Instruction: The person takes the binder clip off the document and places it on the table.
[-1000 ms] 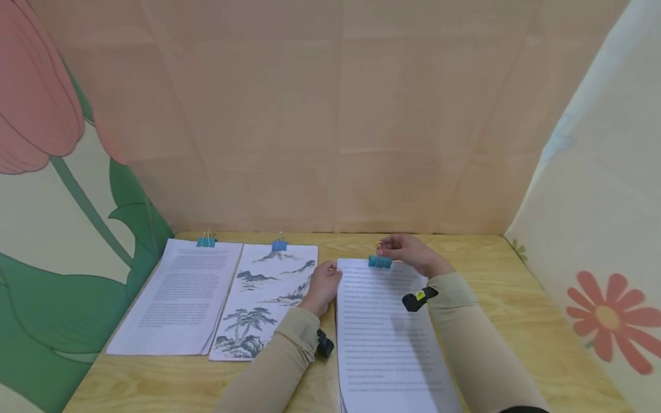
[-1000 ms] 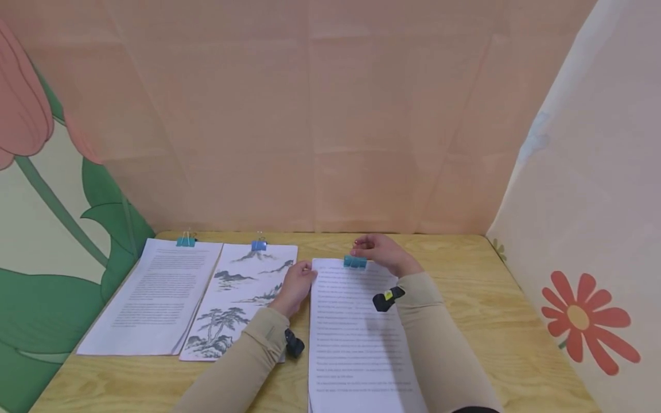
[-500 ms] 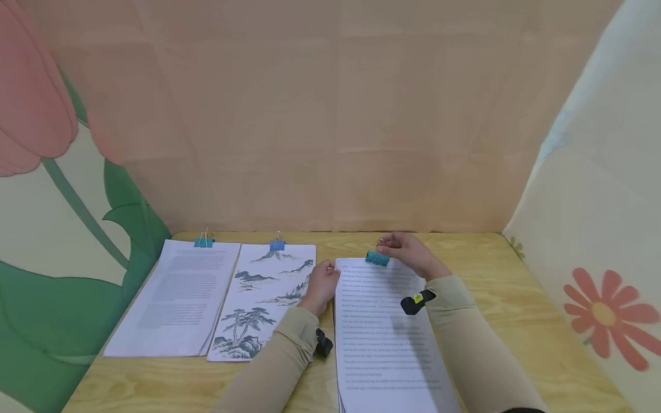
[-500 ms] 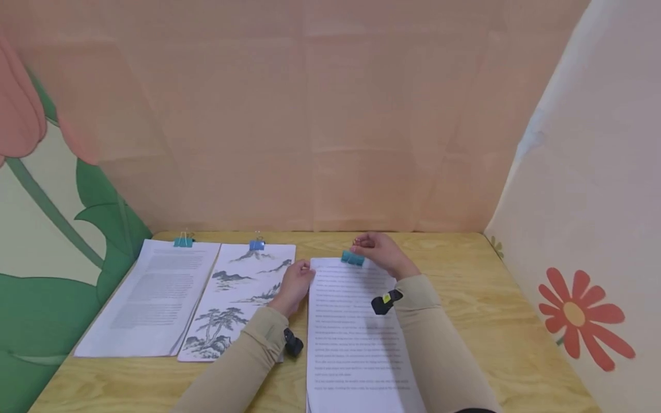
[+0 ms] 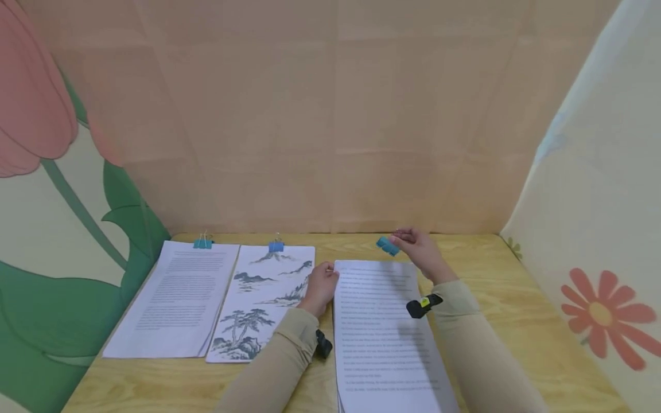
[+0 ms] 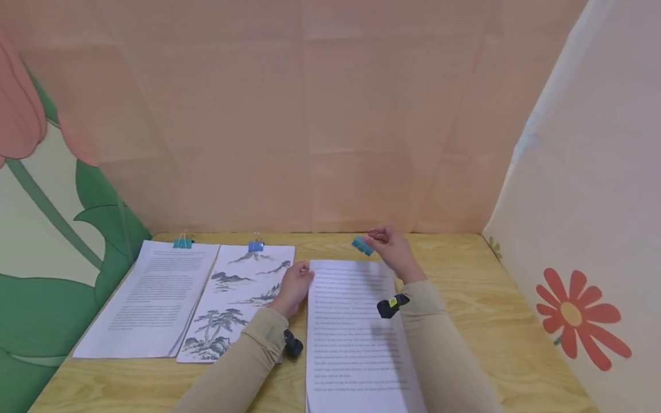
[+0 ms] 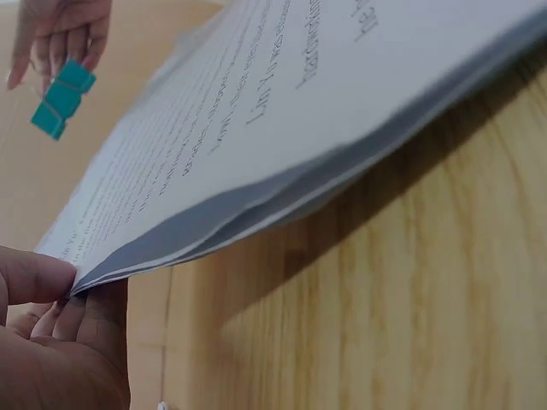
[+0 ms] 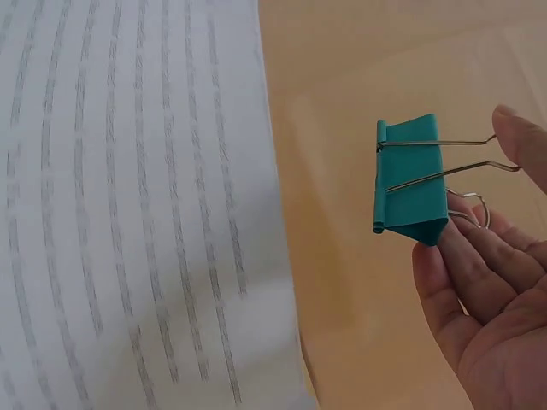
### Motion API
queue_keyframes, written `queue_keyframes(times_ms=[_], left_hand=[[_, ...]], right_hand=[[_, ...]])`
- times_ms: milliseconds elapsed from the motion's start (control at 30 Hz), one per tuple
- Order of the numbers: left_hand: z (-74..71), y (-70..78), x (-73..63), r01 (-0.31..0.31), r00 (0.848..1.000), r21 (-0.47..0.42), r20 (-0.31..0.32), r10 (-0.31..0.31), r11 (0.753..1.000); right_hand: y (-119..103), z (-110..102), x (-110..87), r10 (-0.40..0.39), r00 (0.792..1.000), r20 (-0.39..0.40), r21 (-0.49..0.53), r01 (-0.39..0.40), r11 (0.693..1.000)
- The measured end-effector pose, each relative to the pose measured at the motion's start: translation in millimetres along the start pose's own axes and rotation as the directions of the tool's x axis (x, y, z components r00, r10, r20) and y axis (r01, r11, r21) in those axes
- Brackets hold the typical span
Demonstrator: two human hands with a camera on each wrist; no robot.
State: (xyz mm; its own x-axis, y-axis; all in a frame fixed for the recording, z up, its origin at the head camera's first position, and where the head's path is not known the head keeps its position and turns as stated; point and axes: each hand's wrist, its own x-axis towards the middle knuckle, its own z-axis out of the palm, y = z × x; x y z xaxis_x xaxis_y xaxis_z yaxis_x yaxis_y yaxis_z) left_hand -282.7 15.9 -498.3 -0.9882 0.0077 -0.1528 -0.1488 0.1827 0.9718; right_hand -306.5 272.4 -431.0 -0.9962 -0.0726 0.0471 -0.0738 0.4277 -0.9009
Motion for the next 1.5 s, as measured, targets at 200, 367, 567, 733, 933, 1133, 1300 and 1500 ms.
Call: queue_keyframes(times_ms=[200, 367, 567, 733, 933, 1133, 1300, 1500], left_hand=[[-0.3, 4.4, -2.1, 0.01, 1.0, 0.01, -0.008, -0.01, 1.0], [3.2, 5.9, -1.2, 0.008, 1.0, -0.001, -0.002, -0.008, 1.0], [7.8, 8.1, -0.4, 0.014, 1.0, -0.007, -0.006, -0.014, 1.0], [12.1, 9.4, -0.3, 0.018, 1.0, 0.005, -0.003, -0.018, 1.0], [18.4, 10.4, 0.3, -0.003, 1.0, 0.009, -0.004, 0.003, 1.0], [24.7, 10.7, 0.8, -0.006, 1.0, -0.003, 0.007, 0.006, 1.0], [30.5, 12.9, -0.1, 0.011, 1.0, 0.007, 0.01, -0.011, 1.0], [41.1, 16.8, 0.5, 0.022, 1.0, -0.03, 0.013, -0.021, 0.999]], right_hand=[[15, -20, -9.3, 0.036, 0.998, -0.048, 0.013, -0.036, 0.999], [28, -36, -17.9, 0.078, 0.996, -0.048, 0.048, -0.076, 0.996], [44, -51, -30.3, 0.158, 0.986, -0.05, 0.059, -0.155, 0.986], [53, -63, -44.6, 0.193, 0.979, -0.067, 0.017, -0.192, 0.981], [69, -77, -57.0, 0.201, 0.976, -0.08, -0.026, -0.203, 0.979], [80, -86, -64.8, 0.233, 0.969, -0.082, -0.051, -0.237, 0.97], [83, -91, -71.9, 0.242, 0.967, -0.077, -0.054, -0.246, 0.968], [87, -98, -78.0, 0.265, 0.96, -0.084, -0.067, -0.271, 0.96]])
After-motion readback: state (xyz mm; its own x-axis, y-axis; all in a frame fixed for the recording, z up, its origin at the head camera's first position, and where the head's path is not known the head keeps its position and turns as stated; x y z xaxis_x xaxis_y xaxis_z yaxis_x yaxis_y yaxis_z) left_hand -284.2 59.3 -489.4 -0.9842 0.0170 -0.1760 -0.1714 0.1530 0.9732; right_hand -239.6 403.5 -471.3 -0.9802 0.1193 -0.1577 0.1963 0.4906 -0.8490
